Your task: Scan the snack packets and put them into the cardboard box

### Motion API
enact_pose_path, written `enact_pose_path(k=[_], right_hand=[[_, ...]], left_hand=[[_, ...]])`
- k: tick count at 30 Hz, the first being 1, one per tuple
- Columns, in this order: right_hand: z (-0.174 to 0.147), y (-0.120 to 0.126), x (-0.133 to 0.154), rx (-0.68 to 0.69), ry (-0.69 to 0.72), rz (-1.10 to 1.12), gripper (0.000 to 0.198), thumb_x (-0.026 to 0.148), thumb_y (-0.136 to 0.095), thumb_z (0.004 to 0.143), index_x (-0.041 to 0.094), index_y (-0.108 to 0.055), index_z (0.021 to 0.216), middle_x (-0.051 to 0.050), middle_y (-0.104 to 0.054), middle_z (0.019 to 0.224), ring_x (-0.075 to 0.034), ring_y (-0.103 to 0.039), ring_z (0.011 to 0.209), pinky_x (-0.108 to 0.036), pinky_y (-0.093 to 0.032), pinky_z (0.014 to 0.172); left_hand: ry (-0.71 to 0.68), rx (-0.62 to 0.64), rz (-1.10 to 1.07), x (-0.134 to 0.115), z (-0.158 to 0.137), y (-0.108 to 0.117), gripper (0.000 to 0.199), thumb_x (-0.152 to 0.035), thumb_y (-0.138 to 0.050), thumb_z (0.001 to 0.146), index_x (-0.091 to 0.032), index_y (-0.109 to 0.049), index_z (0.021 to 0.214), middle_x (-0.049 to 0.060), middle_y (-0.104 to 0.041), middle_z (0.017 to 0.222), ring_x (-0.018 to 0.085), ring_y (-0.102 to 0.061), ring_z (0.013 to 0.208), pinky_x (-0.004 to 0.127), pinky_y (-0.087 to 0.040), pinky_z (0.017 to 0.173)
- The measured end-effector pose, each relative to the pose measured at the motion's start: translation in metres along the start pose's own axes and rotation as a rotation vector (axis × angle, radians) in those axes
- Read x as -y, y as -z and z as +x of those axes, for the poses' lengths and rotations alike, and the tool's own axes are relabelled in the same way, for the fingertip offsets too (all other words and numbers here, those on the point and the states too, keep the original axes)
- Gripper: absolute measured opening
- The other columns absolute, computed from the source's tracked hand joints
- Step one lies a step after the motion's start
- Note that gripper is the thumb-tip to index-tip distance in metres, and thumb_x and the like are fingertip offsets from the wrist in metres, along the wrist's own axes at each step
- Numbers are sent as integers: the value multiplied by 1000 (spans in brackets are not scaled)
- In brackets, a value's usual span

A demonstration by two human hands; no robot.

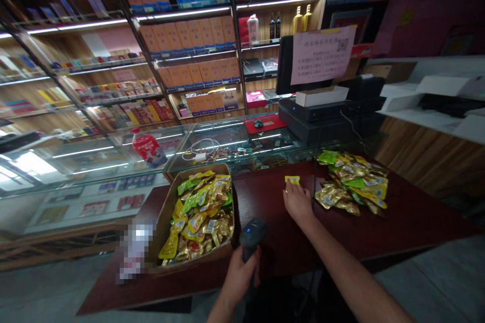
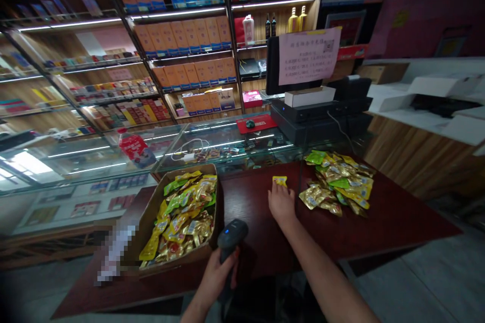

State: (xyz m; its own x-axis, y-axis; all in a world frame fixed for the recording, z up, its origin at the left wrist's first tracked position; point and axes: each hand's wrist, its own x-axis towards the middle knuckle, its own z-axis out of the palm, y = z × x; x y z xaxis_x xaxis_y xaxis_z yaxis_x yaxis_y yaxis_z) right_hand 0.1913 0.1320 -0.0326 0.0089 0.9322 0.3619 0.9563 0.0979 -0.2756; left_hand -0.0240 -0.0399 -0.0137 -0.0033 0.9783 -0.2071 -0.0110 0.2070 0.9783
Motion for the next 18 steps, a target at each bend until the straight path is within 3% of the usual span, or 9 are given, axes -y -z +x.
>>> enact_pose_path(k=[3,6,10,14,18], right_hand=[[-36,-1,10,-32,156,77,38,24,-40,102,21,-63,132,-11,-73,105,-25,-62,96,-40,-36,94],[-56,1,10,-25,130,141,33,24,-48,100,22,-65,128,-10,-69,110,-24,-61,99,-36,-39,90],[-63,5,11,-86,18,118,45,29,-56,97,22,-56,141,-15,-62,134,-31,-56,118,-42,-39,95],[-65,7,12,-17,97,222,41,25,-53,97,23,-59,138,-12,-70,120,-28,-61,112,-44,-41,97],[-63,2,9,40,122,508,44,21,-47,96,26,-63,136,-9,-67,119,-22,-65,105,-35,-51,92]], left_hand=[[19,-4,-2,-3,-1,-1,47,-61,-74,73,-17,-60,79,-6,-53,47,10,-46,33,20,-35,35],[35,-1,18,-3,0,-1,49,-64,-74,72,-18,-59,78,-6,-53,47,10,-46,33,20,-36,35],[51,-8,25,1,2,0,54,-69,-75,69,-18,-58,79,-6,-53,46,10,-46,31,21,-36,34],[67,-3,10,1,2,-1,56,-70,-76,68,-18,-58,81,-6,-53,47,10,-45,32,21,-37,34],[57,-15,6,-3,0,-3,56,-70,-76,69,-18,-58,80,-7,-52,47,10,-46,32,21,-36,34]])
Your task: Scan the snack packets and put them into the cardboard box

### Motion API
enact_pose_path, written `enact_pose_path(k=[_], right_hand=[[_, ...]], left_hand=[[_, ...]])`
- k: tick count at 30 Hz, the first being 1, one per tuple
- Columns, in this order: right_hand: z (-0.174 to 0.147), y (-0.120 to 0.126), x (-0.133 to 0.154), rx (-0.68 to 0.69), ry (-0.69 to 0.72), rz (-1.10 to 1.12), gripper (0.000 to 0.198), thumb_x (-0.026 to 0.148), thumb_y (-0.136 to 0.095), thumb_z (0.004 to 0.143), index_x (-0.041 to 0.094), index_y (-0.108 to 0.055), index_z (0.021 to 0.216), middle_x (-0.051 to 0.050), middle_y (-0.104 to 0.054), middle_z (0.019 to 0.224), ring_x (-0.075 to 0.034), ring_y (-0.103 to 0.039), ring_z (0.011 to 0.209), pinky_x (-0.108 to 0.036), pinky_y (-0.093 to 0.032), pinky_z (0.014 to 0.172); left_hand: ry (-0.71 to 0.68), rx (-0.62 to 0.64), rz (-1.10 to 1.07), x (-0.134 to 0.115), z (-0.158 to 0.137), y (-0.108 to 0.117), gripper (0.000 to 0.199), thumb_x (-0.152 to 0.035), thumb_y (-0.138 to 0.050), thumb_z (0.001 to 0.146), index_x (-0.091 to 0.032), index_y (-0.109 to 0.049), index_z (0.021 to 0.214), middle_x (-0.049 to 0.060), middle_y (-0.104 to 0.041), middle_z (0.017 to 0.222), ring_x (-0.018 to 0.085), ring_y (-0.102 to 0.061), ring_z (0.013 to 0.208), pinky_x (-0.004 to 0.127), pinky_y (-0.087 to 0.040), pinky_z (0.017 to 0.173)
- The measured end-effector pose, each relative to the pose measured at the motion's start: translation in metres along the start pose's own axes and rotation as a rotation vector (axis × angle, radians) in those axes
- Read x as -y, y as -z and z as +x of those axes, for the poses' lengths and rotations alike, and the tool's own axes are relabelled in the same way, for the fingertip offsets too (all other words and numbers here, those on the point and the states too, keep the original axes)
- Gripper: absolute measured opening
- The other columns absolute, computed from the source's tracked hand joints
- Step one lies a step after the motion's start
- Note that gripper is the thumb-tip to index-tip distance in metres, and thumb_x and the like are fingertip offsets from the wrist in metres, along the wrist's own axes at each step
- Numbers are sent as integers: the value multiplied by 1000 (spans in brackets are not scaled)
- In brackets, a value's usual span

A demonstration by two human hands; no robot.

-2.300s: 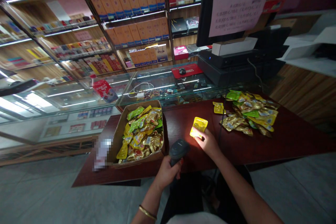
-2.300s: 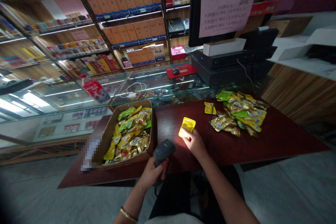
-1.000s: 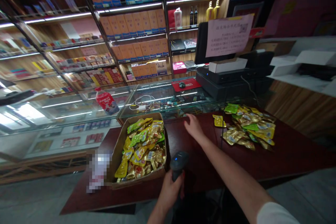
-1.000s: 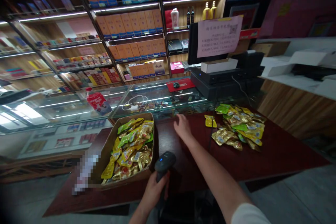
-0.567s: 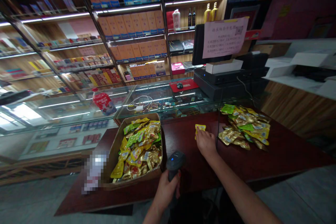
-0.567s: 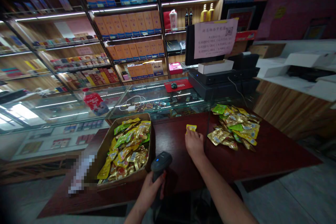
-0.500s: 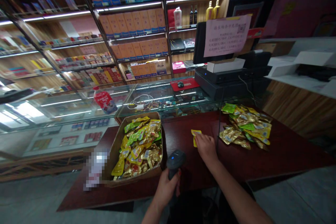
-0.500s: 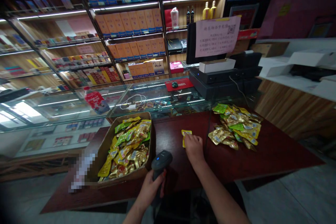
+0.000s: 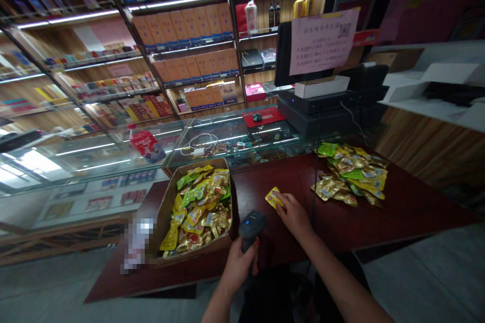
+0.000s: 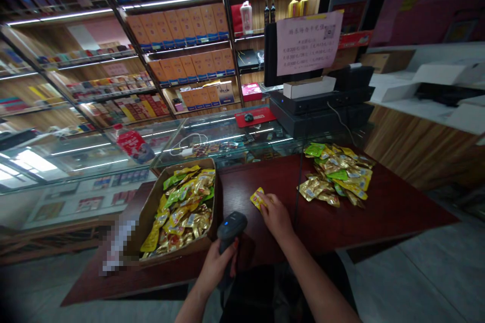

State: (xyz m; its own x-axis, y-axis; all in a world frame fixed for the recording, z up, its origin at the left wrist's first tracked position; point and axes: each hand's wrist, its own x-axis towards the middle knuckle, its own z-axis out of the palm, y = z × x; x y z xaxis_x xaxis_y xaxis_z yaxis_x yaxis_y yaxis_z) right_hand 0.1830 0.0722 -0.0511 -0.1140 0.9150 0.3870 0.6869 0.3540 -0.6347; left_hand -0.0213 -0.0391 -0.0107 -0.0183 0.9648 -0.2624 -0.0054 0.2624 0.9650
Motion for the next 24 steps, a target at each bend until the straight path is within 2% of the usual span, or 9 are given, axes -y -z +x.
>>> enact_pose_path(k=[5,10,14,16,18,20,22,24], right_hand=[[4,-2,-14,-94,-120,219,40,30,-51,91,22,-73,124,-10,-67,114,-23,-68,104,-36,-54,96],[5,1,-15,-77,-150,335,41,29,-48,90,23,-75,120,-10,-70,118,-23,-69,107,-37,-55,97],[6,4,-11,-108,-164,357,56,26,-54,84,26,-61,139,-9,-67,125,-24,-66,115,-40,-52,102],[6,5,-11,-128,-188,377,68,25,-55,82,24,-48,150,-10,-67,125,-23,-66,113,-39,-54,99],[7,3,-12,-153,-214,382,74,26,-57,80,21,-43,152,-11,-68,120,-24,-67,108,-39,-55,96],[7,1,-14,-179,-210,368,64,28,-57,79,19,-54,142,-11,-68,115,-25,-68,104,-40,-56,94],[8,0,-15,-211,-178,355,45,30,-57,80,18,-66,123,-12,-68,112,-26,-67,104,-41,-56,94],[8,0,-15,-246,-145,344,33,30,-56,80,18,-69,109,-13,-68,111,-27,-67,103,-42,-56,94]], left_hand=[[7,29,2,-2,-1,1,56,-68,-75,71,-16,-60,86,-6,-54,49,10,-47,33,21,-37,36],[14,34,7,-3,-1,1,55,-68,-75,72,-16,-61,87,-6,-55,50,10,-47,34,21,-39,36],[22,28,-3,-3,-2,1,60,-70,-76,70,-15,-62,91,-6,-55,51,10,-48,35,21,-39,36],[20,43,-9,-3,-2,3,62,-71,-75,69,-15,-63,93,-6,-54,50,11,-48,34,22,-39,36],[11,71,-14,-4,-3,5,64,-71,-75,70,-14,-64,97,-6,-54,47,11,-48,34,22,-38,37],[2,95,-24,-4,-4,8,66,-70,-75,71,-13,-65,101,-6,-54,47,11,-48,34,21,-38,38],[-9,107,-42,-5,-4,10,65,-69,-76,71,-13,-66,101,-5,-56,48,11,-49,35,21,-37,38],[-24,114,-60,-5,-5,11,62,-69,-75,72,-13,-65,97,-5,-57,47,11,-49,34,21,-36,38]])
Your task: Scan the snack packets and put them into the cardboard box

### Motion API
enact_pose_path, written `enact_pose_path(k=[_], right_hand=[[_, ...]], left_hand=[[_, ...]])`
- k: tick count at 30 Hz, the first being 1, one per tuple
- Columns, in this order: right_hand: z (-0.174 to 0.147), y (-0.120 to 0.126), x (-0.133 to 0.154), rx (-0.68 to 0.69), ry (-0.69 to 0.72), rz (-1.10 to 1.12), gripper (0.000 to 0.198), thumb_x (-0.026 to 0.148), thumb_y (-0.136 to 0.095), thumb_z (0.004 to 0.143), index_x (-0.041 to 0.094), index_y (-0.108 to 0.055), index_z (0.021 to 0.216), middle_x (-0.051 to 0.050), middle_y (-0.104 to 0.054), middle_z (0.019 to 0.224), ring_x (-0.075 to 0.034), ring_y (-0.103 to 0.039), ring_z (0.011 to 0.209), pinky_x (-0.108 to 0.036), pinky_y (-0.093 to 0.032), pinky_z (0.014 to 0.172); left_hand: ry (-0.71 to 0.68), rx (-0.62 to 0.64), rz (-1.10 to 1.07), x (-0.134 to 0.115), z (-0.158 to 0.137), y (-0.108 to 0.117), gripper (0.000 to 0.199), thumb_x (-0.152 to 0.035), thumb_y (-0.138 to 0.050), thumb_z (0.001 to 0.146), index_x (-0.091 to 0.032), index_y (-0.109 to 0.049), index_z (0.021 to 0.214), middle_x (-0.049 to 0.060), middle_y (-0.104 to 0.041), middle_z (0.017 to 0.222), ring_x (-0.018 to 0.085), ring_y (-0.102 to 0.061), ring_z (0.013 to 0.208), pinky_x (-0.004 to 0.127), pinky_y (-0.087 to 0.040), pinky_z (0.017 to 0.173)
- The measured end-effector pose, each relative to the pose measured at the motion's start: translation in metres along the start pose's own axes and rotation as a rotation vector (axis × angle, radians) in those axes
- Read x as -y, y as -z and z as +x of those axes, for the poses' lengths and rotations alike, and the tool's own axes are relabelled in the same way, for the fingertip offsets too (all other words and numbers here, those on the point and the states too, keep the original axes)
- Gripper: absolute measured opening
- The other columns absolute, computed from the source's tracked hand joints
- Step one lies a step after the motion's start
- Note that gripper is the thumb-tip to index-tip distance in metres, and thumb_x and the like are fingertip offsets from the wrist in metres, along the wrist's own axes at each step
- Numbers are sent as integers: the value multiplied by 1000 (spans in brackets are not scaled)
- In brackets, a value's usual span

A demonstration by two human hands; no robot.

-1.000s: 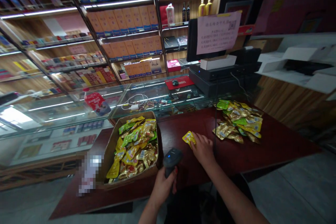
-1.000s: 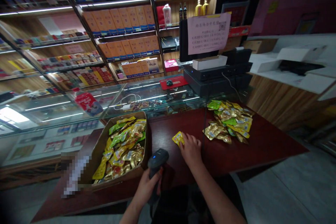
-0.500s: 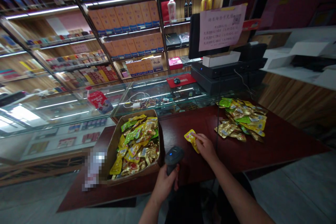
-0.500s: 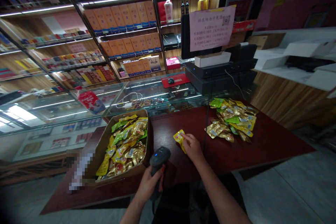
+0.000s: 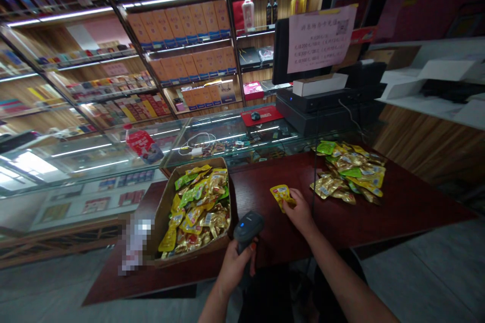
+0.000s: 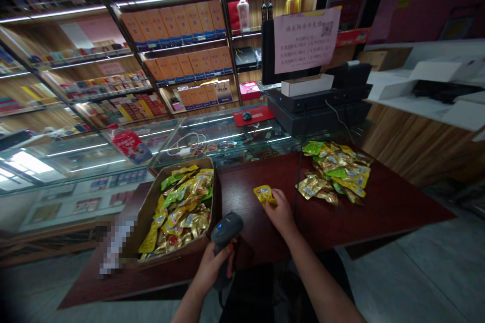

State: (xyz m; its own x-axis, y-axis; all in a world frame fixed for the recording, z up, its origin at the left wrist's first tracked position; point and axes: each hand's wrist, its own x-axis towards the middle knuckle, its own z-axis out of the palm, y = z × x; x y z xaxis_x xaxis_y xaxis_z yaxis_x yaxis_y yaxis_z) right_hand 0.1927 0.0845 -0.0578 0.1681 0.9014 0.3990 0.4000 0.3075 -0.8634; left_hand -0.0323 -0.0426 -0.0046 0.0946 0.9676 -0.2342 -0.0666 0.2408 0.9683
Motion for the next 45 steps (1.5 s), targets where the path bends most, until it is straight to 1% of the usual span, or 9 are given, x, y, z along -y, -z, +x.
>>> enact_pose_path(k=[14,22,25,28,32,36,38,40,45], right_hand=[[-1,5,4,-23,117,-66,28,27,-53,86,22,-67,109,-11,-68,108,-27,-67,103,-42,-57,93],[-1,2,3,-16,36,-29,34,32,-55,85,19,-70,112,-13,-68,114,-27,-67,107,-42,-55,97],[0,3,-2,-8,-78,55,52,37,-61,83,20,-63,132,-13,-69,121,-27,-68,109,-42,-57,95],[8,-1,-3,2,-251,236,72,45,-67,80,19,-51,145,-12,-74,117,-27,-73,98,-40,-62,82],[31,-29,31,53,-290,477,58,47,-72,77,22,-64,129,-12,-74,120,-28,-74,100,-41,-63,80],[51,-77,87,333,-211,678,51,43,-74,79,26,-65,127,-8,-73,122,-26,-72,106,-43,-61,90],[56,-93,99,396,-188,611,51,41,-73,80,25,-64,128,-10,-71,125,-26,-70,112,-45,-57,97],[56,-95,93,349,-173,394,50,39,-70,83,22,-64,129,-13,-67,132,-27,-64,123,-47,-50,106],[44,-43,35,107,-319,-422,64,41,-60,90,13,-49,147,-26,-41,157,-43,-28,150,-68,-26,115]], left_hand=[[-43,30,30,6,2,4,53,-68,-73,74,-17,-62,78,-3,-56,44,11,-48,34,22,-34,41],[-67,32,9,8,1,4,52,-67,-72,75,-16,-61,78,-4,-54,45,10,-48,34,21,-34,40],[-24,-31,2,4,1,-1,52,-66,-72,76,-16,-61,85,-4,-56,49,10,-48,34,21,-36,40],[5,-60,-7,4,3,-5,58,-69,-74,72,-16,-62,92,-5,-55,51,11,-48,34,22,-37,37],[4,-70,-3,7,6,-6,60,-70,-74,72,-15,-63,94,-6,-55,53,10,-48,33,21,-37,35],[12,-78,7,8,6,-5,61,-70,-74,72,-15,-62,96,-6,-54,51,11,-48,33,21,-37,35],[16,-72,15,10,7,-4,62,-71,-73,72,-15,-62,96,-6,-54,50,11,-48,33,21,-36,35],[19,-75,21,12,7,-4,63,-71,-73,72,-14,-62,97,-6,-54,50,11,-49,33,21,-37,35],[5,-63,13,14,7,-2,61,-70,-74,72,-14,-63,95,-5,-55,51,11,-49,34,21,-37,36]])
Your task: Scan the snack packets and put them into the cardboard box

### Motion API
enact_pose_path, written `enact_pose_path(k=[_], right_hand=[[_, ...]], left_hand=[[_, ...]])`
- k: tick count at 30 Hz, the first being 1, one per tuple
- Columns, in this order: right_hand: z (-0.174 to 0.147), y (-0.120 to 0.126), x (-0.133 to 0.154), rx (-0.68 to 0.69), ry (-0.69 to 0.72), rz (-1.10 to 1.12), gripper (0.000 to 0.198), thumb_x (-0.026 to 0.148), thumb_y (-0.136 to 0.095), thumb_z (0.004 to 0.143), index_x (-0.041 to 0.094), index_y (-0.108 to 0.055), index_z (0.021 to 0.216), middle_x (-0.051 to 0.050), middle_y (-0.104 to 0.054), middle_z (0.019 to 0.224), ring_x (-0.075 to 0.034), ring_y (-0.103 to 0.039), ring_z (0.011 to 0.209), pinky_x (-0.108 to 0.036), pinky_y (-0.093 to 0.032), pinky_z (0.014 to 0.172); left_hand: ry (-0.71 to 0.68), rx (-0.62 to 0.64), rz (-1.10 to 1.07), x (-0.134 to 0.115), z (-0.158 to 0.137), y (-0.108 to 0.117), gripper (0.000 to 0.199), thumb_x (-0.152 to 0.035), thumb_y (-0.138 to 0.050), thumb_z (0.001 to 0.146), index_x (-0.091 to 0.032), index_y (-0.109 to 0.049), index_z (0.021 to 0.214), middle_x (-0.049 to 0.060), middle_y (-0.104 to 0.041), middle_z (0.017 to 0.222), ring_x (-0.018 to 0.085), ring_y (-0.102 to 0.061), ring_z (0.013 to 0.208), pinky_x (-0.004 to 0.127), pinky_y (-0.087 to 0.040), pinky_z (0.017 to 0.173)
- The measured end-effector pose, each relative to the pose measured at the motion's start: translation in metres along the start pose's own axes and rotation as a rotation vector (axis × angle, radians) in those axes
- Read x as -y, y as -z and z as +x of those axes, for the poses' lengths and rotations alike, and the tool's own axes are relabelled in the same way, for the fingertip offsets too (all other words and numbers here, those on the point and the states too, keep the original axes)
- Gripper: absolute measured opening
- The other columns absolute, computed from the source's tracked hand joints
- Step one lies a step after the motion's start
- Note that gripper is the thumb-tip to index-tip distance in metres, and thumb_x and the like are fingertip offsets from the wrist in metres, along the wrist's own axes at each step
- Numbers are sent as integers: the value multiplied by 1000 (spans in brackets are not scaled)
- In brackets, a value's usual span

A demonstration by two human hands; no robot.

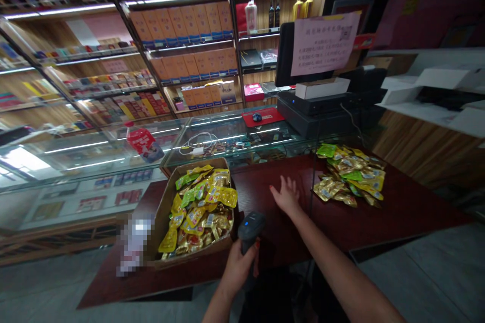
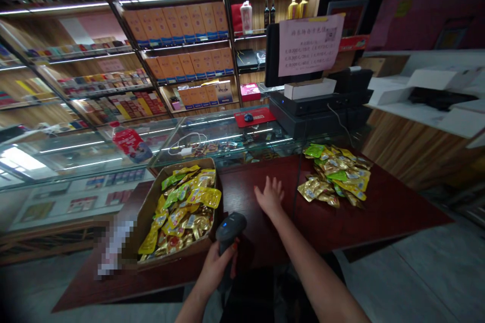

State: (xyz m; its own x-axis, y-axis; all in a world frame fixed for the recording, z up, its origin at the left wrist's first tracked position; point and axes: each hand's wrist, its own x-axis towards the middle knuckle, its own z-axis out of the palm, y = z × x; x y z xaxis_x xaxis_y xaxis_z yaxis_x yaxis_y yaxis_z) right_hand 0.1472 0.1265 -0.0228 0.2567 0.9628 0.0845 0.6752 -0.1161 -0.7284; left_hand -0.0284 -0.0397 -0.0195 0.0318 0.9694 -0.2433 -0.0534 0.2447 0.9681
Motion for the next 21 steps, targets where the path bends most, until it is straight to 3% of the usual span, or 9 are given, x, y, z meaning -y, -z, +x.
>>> enact_pose_path(k=[4,7,10,15,18,21], right_hand=[[3,45,-63,-261,17,-315,72,44,-48,96,4,-36,154,-35,-21,162,-51,-22,149,-71,-25,110],[7,75,-97,-418,-8,-430,70,42,-45,96,4,-38,154,-37,-28,157,-54,-26,144,-75,-25,105],[11,89,-116,-428,-27,-500,69,39,-49,93,0,-41,150,-39,-40,147,-53,-35,138,-73,-27,104],[7,82,-108,-377,149,-451,58,28,-54,90,13,-51,145,-25,-50,141,-44,-35,139,-64,-29,110],[-2,62,-92,-308,248,-210,52,20,-49,88,18,-58,140,-19,-55,131,-35,-49,128,-54,-39,109],[-14,38,-81,-153,276,81,51,21,-50,84,21,-64,134,-13,-62,116,-27,-62,108,-43,-49,101]], left_hand=[[18,27,-16,-3,0,0,59,-69,-74,72,-15,-62,93,-6,-54,51,10,-47,35,22,-39,36],[19,32,-6,-4,0,0,59,-68,-73,74,-15,-62,94,-6,-54,50,10,-47,35,21,-39,35],[-9,21,5,-4,-1,-1,58,-68,-73,74,-15,-62,94,-6,-54,50,10,-47,34,21,-37,35],[-40,26,24,-3,-1,0,59,-69,-71,76,-14,-62,95,-6,-55,51,10,-48,34,21,-37,36],[-51,31,33,-3,0,0,60,-71,-70,75,-14,-62,94,-6,-54,52,10,-49,34,21,-38,36],[-40,27,19,-4,-1,-1,61,-71,-72,74,-14,-62,95,-6,-55,53,10,-49,35,21,-39,36]])
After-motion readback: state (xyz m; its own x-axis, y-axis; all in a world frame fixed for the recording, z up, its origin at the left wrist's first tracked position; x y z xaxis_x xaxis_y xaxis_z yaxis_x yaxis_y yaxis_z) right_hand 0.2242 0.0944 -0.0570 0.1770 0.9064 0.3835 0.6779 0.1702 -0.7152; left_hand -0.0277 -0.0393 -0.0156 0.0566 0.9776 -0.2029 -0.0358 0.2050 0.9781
